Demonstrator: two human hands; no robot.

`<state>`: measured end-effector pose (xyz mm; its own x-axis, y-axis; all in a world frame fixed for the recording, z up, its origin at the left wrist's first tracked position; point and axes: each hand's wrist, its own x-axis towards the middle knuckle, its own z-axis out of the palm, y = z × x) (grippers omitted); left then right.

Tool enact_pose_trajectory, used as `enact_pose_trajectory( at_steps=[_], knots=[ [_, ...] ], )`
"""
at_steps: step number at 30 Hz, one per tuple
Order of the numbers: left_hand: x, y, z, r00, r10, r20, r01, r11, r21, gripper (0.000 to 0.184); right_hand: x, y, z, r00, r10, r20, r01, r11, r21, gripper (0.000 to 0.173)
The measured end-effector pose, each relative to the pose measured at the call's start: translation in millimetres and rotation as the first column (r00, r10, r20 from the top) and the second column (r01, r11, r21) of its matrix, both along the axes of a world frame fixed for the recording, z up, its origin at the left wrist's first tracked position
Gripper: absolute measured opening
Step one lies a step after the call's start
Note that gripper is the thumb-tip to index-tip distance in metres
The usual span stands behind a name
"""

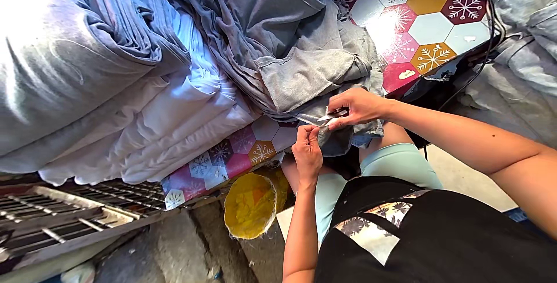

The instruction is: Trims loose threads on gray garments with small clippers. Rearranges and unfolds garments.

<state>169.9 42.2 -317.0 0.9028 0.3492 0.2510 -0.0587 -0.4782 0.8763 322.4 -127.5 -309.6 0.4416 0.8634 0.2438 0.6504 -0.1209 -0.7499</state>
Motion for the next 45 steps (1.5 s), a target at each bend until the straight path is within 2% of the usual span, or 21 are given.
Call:
enact_pose_trajectory(
  at_steps=[1,4,7,9,10,11,12,13,15,16,18,20,22,24,27,30,33,37,39,43,45],
  knots=[
    [0.0,-1.0,0.0,1.000,-0.001,-0.004,0.001,1.000,-0.016,0.009,-2.3,-0.2,-1.5,0.988,-0.002,-0.153,0.000,1.000,-0.019,0.047],
    [-8.2,8.1,6.1,1.000,-0.007,-0.001,0.007,0.999,-0.041,0.011,-16.6,5.4,-6.4,0.861,0.020,-0.508,0.015,0.998,0.063,0.014],
    [-36.9,51.1,17.8,0.984,0.137,-0.114,-0.125,0.987,0.102,0.016,-23.1,2.8,-8.5,0.795,0.049,-0.604,0.067,0.983,0.168,0.005],
    [-60.0,89.1,24.4,0.827,0.457,-0.327,-0.288,0.845,0.451,0.030,-25.6,0.0,-8.5,0.780,0.036,-0.624,0.106,0.976,0.190,0.005],
    [-65.9,103.1,25.0,0.692,0.585,-0.423,-0.293,0.764,0.575,0.040,-26.8,-1.1,-8.3,0.774,0.026,-0.633,0.120,0.975,0.187,0.004],
    [-68.4,111.5,23.2,0.615,0.638,-0.464,-0.286,0.728,0.623,0.045,-28.4,-1.2,-7.7,0.768,0.019,-0.640,0.129,0.974,0.184,0.004],
    [-68.1,111.1,22.3,0.658,0.611,-0.440,-0.292,0.746,0.599,0.045,-29.6,-0.5,-7.1,0.762,0.016,-0.647,0.136,0.973,0.185,0.004],
    [-64.5,102.0,22.9,0.764,0.516,-0.387,-0.291,0.811,0.507,0.040,-30.5,0.5,-6.7,0.757,0.019,-0.654,0.142,0.971,0.193,0.004],
    [-49.8,67.1,20.6,0.941,0.222,-0.255,-0.193,0.972,0.133,0.026,-34.0,2.0,-5.7,0.742,0.035,-0.669,0.141,0.968,0.208,0.003],
    [-40.7,48.7,17.1,0.983,0.071,-0.171,-0.089,0.991,-0.096,0.021,-35.5,2.9,-4.7,0.733,0.046,-0.678,0.138,0.967,0.214,0.003],
    [-24.7,18.2,13.9,0.994,-0.098,-0.048,0.066,0.891,-0.448,0.023,-38.0,3.8,-3.9,0.729,0.041,-0.683,0.152,0.964,0.220,0.004],
    [-16.1,0.7,16.7,0.996,-0.079,-0.045,0.039,0.818,-0.574,0.025,-40.9,-0.5,-5.2,0.801,-0.090,-0.593,0.237,0.956,0.176,0.004],
    [-12.7,-6.9,20.9,0.998,-0.003,-0.064,-0.034,0.815,-0.578,0.025,-47.6,-6.4,-4.1,0.873,-0.332,-0.357,0.396,0.910,0.120,0.019],
    [-13.1,-11.0,24.6,0.997,0.050,-0.054,-0.071,0.836,-0.545,0.026,-61.6,-9.1,5.1,0.859,-0.468,-0.206,0.502,0.849,0.164,0.019],
    [-16.4,-17.1,27.1,0.997,0.072,-0.022,-0.074,0.884,-0.461,0.029,-86.4,-4.4,17.7,0.862,-0.463,-0.207,0.501,0.839,0.212,0.013],
    [-18.2,-23.3,27.1,0.996,0.084,0.007,-0.079,0.959,-0.271,0.025,-95.9,2.1,16.0,0.867,-0.470,-0.168,0.496,0.847,0.191,0.009],
    [-20.6,-25.5,25.0,0.996,0.084,0.038,-0.081,0.994,-0.075,0.021,-100.1,6.7,13.1,0.863,-0.504,0.014,0.491,0.847,0.205,0.006],
    [-23.3,-25.3,24.9,0.996,0.090,0.025,-0.090,0.996,0.009,0.023,-105.4,10.3,9.1,0.813,-0.547,0.199,0.504,0.832,0.231,0.010],
    [-23.4,-23.7,26.8,0.996,0.092,0.002,-0.091,0.994,-0.051,0.022,-106.2,11.5,9.2,0.839,-0.531,0.122,0.494,0.836,0.239,0.014],
    [-20.6,-12.3,33.8,0.995,0.031,-0.099,-0.066,0.924,-0.376,0.024,-102.3,3.2,16.6,0.884,-0.300,-0.357,0.401,0.880,0.254,0.006],
    [-19.2,-7.0,36.4,0.992,0.007,-0.123,-0.065,0.875,-0.480,0.023,-94.2,-4.4,12.9,0.903,-0.312,-0.295,0.380,0.900,0.213,0.013]
  ],
)
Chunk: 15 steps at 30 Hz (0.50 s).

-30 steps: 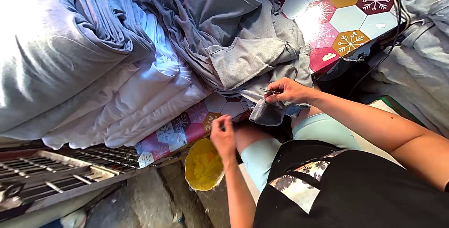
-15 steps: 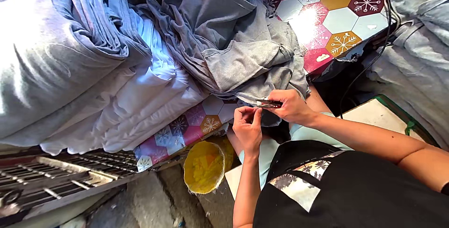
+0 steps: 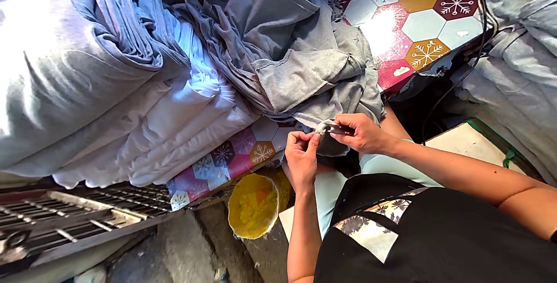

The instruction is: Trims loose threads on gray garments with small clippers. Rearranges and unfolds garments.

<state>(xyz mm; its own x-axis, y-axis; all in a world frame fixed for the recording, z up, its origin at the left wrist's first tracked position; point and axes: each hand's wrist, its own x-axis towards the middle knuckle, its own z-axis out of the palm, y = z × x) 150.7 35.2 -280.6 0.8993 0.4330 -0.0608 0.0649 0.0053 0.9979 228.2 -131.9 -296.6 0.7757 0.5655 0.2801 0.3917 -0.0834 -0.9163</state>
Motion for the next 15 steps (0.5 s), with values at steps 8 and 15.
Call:
enact_pose_trajectory(
  at_steps=[8,15],
  knots=[
    [5.2,3.5,10.0,0.998,-0.049,-0.033,0.049,0.999,-0.011,0.019,16.0,-12.4,-10.3,0.903,-0.004,0.429,0.123,0.960,-0.251,0.042],
    [6.9,2.2,13.6,0.997,-0.067,-0.043,0.069,0.997,0.035,0.017,20.9,-9.8,-11.6,0.771,0.005,0.636,0.174,0.960,-0.219,0.044]
  ],
)
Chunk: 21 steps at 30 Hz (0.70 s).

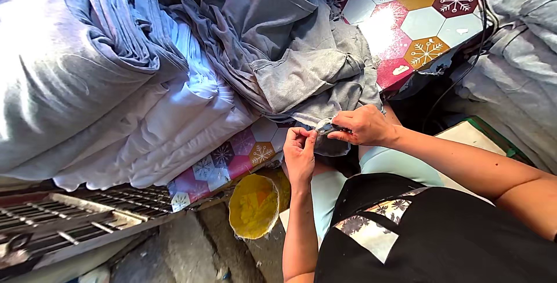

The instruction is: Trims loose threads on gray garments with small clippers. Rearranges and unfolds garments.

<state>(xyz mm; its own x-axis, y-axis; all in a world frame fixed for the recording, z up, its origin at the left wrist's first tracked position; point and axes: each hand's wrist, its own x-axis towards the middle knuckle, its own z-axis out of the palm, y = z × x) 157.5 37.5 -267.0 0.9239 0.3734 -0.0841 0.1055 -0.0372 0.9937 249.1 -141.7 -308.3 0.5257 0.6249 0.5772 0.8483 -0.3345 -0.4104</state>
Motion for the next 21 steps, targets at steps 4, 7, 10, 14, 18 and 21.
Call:
enact_pose_trajectory(
  at_steps=[4,7,10,14,18,21],
  knots=[
    [0.6,0.3,-0.7,1.000,0.000,-0.005,0.001,1.000,0.009,0.017,0.6,-1.6,-3.4,0.999,0.005,0.035,-0.005,1.000,0.005,0.045],
    [0.8,0.1,-1.8,1.000,0.009,-0.017,-0.008,1.000,0.015,0.017,-2.8,-1.8,-3.9,0.999,-0.006,0.037,0.006,1.000,0.010,0.043],
    [0.1,0.9,-3.7,1.000,0.004,-0.006,-0.004,1.000,-0.014,0.016,1.1,-5.8,-4.3,0.992,-0.010,-0.125,0.019,0.997,0.074,0.042],
    [-4.5,8.7,-8.5,0.991,-0.135,0.010,0.134,0.991,0.007,0.029,26.0,-4.2,-8.8,0.846,0.044,-0.532,-0.053,0.999,-0.002,0.057],
    [-13.7,7.6,-20.4,0.990,-0.091,0.106,0.002,0.764,0.645,0.019,16.6,0.8,-20.5,0.905,-0.084,-0.418,0.058,0.996,-0.073,0.020],
    [-24.5,18.9,-42.2,0.957,0.026,0.288,-0.261,0.503,0.824,0.015,-5.7,-16.8,-17.6,0.931,-0.318,-0.176,0.327,0.945,0.020,0.016]
  ],
)
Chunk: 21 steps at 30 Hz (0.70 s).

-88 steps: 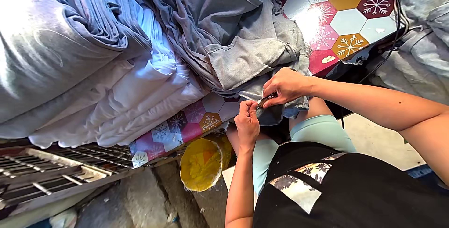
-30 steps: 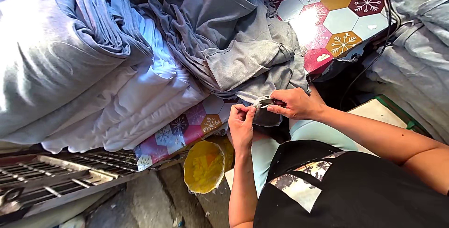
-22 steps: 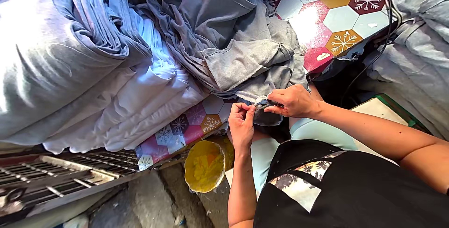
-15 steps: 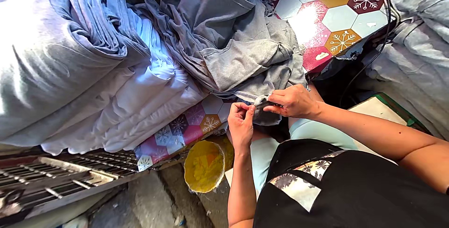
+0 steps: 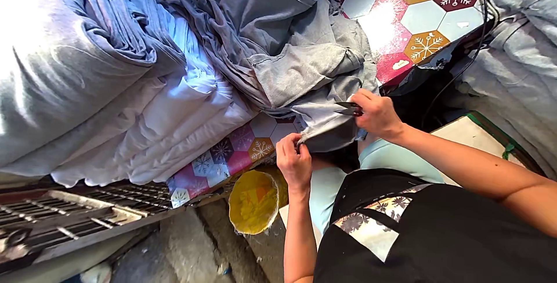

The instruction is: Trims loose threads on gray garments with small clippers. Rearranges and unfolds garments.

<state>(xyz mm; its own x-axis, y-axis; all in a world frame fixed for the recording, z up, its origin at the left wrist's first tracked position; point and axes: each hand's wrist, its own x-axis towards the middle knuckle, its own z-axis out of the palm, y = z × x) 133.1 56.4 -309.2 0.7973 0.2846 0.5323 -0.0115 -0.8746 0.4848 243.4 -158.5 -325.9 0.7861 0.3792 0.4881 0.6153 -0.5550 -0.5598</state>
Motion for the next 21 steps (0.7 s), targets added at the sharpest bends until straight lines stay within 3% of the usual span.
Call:
enact_pose_trajectory(
  at_steps=[2,5,7,9,12,14,17,19,21],
  knots=[
    [-7.8,4.6,-18.7,0.995,0.100,0.024,-0.100,0.995,-0.005,0.017,-15.0,-17.0,-15.2,0.998,-0.064,0.000,0.064,0.996,-0.056,0.023],
    [-20.8,-0.5,-43.9,0.971,0.199,-0.131,-0.220,0.960,-0.175,0.019,-44.9,-38.8,-43.6,0.939,-0.016,-0.343,-0.039,0.988,-0.152,0.033],
    [-26.5,-5.9,-54.7,0.958,0.219,-0.187,-0.265,0.926,-0.271,0.016,-62.4,-40.1,-45.3,0.910,0.044,-0.412,-0.070,0.996,-0.048,0.042],
    [-30.9,-10.3,-58.1,0.963,0.221,-0.153,-0.257,0.922,-0.289,0.015,-71.7,-23.5,-31.7,0.945,0.107,-0.311,-0.061,0.986,0.153,0.037],
    [-31.5,-11.9,-59.5,0.981,0.193,-0.019,-0.193,0.960,-0.203,0.015,-63.1,19.6,-4.6,0.935,0.250,-0.249,-0.171,0.938,0.301,0.031],
    [-29.4,-8.5,-60.5,0.987,0.133,0.094,-0.123,0.987,-0.101,0.015,-54.7,49.5,5.5,0.852,0.350,-0.388,-0.250,0.925,0.287,0.040],
    [-27.9,-6.1,-54.8,0.983,0.135,0.123,-0.132,0.991,-0.030,0.015,-46.5,78.1,-0.3,0.760,0.378,-0.529,-0.264,0.923,0.280,0.019],
    [-26.4,-6.8,-47.2,0.971,0.239,-0.015,-0.239,0.964,-0.113,0.014,-44.1,81.5,-3.0,0.721,0.359,-0.593,-0.230,0.931,0.284,0.015],
    [-23.4,-7.4,-42.8,0.951,0.225,-0.214,-0.297,0.858,-0.419,0.013,-44.4,78.3,-7.8,0.718,0.356,-0.599,-0.232,0.933,0.277,0.014]
  ],
)
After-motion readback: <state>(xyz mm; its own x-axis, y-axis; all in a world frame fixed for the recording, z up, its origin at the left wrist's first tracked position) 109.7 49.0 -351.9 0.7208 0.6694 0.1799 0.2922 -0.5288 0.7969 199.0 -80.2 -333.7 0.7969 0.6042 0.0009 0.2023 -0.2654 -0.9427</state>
